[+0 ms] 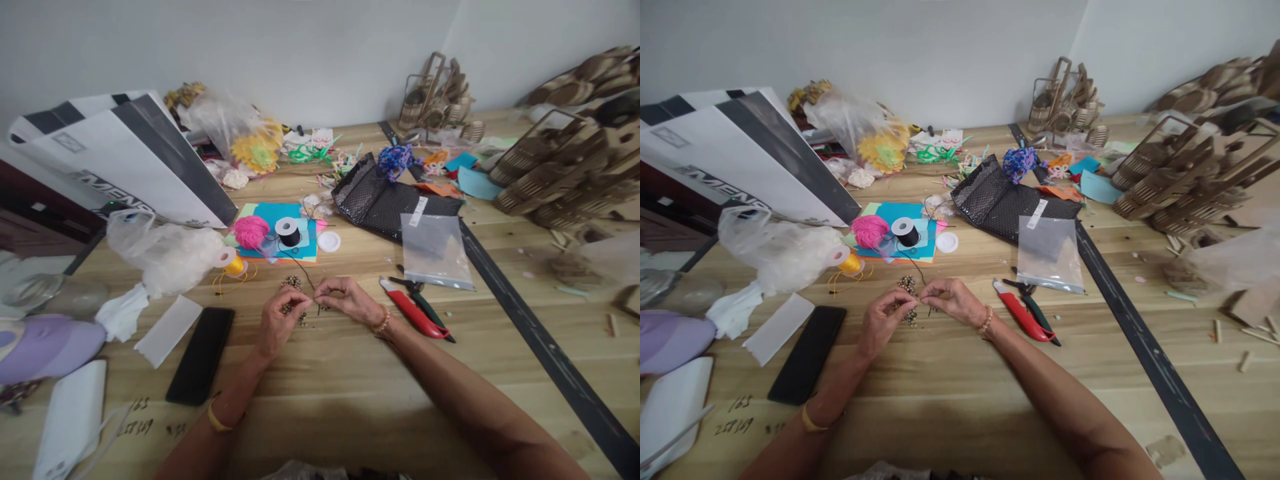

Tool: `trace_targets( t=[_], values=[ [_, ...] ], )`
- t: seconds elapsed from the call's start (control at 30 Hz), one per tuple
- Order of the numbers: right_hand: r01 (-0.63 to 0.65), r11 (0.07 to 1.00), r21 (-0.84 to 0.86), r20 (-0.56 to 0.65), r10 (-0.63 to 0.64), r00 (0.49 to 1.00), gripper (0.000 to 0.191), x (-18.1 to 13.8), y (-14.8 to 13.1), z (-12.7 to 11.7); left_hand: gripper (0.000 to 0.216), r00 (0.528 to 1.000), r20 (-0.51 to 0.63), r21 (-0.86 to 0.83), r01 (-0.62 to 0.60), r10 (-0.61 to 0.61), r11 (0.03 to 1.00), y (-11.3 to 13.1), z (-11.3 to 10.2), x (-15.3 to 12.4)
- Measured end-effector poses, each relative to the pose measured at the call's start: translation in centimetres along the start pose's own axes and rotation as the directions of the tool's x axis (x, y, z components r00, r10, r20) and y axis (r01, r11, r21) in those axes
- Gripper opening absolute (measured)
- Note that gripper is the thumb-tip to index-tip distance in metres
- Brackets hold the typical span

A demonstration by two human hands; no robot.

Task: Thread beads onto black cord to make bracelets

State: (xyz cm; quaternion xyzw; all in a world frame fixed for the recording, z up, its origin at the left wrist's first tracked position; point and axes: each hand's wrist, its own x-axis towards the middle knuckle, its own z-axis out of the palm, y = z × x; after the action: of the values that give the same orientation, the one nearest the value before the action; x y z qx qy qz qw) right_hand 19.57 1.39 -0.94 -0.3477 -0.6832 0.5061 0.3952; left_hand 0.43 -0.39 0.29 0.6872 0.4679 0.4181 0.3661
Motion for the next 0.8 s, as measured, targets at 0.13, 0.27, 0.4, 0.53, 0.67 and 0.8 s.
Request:
trace_targets(
  t=[0.13, 0.27, 0.4, 0.53, 0.67, 0.8],
  values=[
    [-0.007, 1.000, 0.002, 0.001, 0.007, 1.000, 0.022, 0.0, 0.1, 0.1, 0.011, 1.000, 0.015, 0.014, 0.021, -0.021, 1.000, -0.2, -0.2, -0.1],
    [-0.006, 1.000, 0.007, -0.002, 0.006, 1.000, 0.023, 0.0, -0.1, 0.4, 0.012, 0.999, 0.017, 0.042, 0.028, -0.028, 0.999, -0.4, -0.3, 0.0],
    [0.022, 1.000, -0.004, -0.068, -0.023, 0.997, 0.021, -0.1, 0.4, 0.6, 0.009, 0.995, 0.070, 0.050, 0.070, -0.073, 0.996, -0.8, -1.0, 0.2],
    [0.052, 0.997, -0.063, -0.129, -0.060, 0.990, 0.021, -0.1, 1.2, 0.8, 0.006, 0.987, 0.163, 0.157, -0.017, -0.009, 0.987, -1.1, -2.3, 0.5],
    [0.074, 0.990, -0.121, -0.125, -0.089, 0.988, 0.021, -0.2, 1.6, 0.9, 0.008, 0.948, 0.316, 0.342, -0.142, 0.029, 0.929, -1.1, -3.0, 0.5],
    [0.082, 0.987, -0.141, -0.122, -0.099, 0.988, 0.022, -0.2, 1.5, 1.0, 0.013, 0.904, 0.422, 0.433, -0.265, 0.066, 0.862, -1.1, -2.6, 0.2]
  ],
)
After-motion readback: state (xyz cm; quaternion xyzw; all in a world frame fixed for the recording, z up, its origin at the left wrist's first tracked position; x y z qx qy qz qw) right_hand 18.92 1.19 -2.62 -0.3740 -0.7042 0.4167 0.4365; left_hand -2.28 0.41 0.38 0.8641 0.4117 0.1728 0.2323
